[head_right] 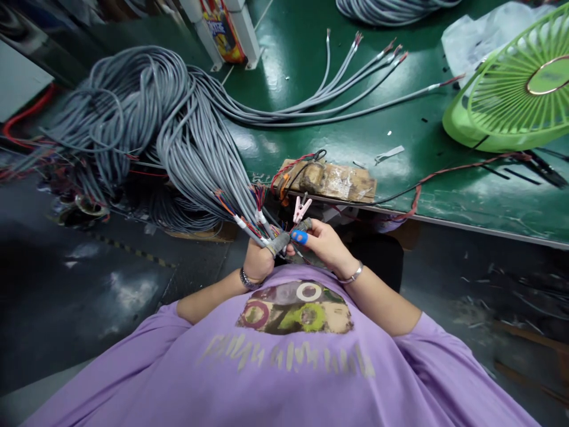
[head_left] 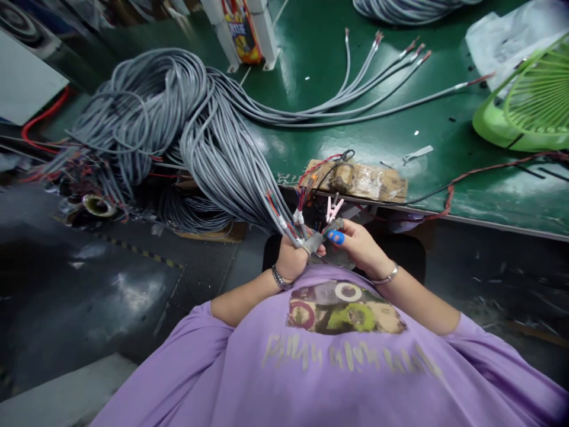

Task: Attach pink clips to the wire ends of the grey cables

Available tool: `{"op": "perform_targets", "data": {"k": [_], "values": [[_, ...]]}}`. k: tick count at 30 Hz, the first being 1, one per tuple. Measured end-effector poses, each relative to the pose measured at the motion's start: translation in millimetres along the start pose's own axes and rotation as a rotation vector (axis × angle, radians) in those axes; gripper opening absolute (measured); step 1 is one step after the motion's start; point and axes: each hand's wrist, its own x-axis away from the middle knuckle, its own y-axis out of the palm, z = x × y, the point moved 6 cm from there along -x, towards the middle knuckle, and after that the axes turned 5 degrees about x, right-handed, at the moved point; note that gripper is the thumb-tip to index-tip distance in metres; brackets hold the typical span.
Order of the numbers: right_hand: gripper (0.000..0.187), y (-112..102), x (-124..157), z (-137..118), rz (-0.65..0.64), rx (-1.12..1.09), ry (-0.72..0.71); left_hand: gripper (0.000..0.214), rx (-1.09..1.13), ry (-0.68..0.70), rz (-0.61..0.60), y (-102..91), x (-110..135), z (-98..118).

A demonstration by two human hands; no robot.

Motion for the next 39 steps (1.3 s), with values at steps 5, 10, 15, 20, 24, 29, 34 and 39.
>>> {"op": "perform_targets", "data": {"k": [5, 10, 15, 20, 24, 29, 34, 39], "values": [[0.036, 8.9, 2.8, 1.1, 0.056, 0.015, 0.030, 0.036, -0.052, 0.013, -0.004, 0.9, 1.8, 3.7], [0.030, 10.5, 4.4, 3.1, 0.062, -0.065, 0.018, 0.035, 0.013, 0.011, 0.022, 0.8, 2.6, 4.8], [0.031, 13.3, 5.2, 0.2, 0.072, -0.048, 0.010, 0.032, 0.023, 0.017, 0.016, -0.9, 2.5, 4.5], [0.037, 12.9, 3.7, 0.9, 0.091, 0.000, 0.045, 0.033, -0.044, 0.024, 0.001, -2.4, 2.4, 1.1], [0.034, 15.7, 4.7, 3.0, 0.054, -0.064, 0.045, 0.033, 0.025, 0.030, 0.035, -3.3, 0.7, -1.3], [0.030, 15.9, 7.3, 3.8, 0.062, -0.112, 0.022, 0.036, 0.094, 0.008, 0.062, -3.3, -1.6, -2.5], [0.028, 15.3, 5.8, 4.7, 0.079, -0.122, 0.013, 0.037, 0.082, 0.004, 0.067, -3.4, -1.9, -2.1], [0.034, 18.2, 3.5, 2.1, 0.113, -0.100, 0.038, 0.030, 0.011, 0.064, 0.038, -2.7, -1.0, 2.9]]}}
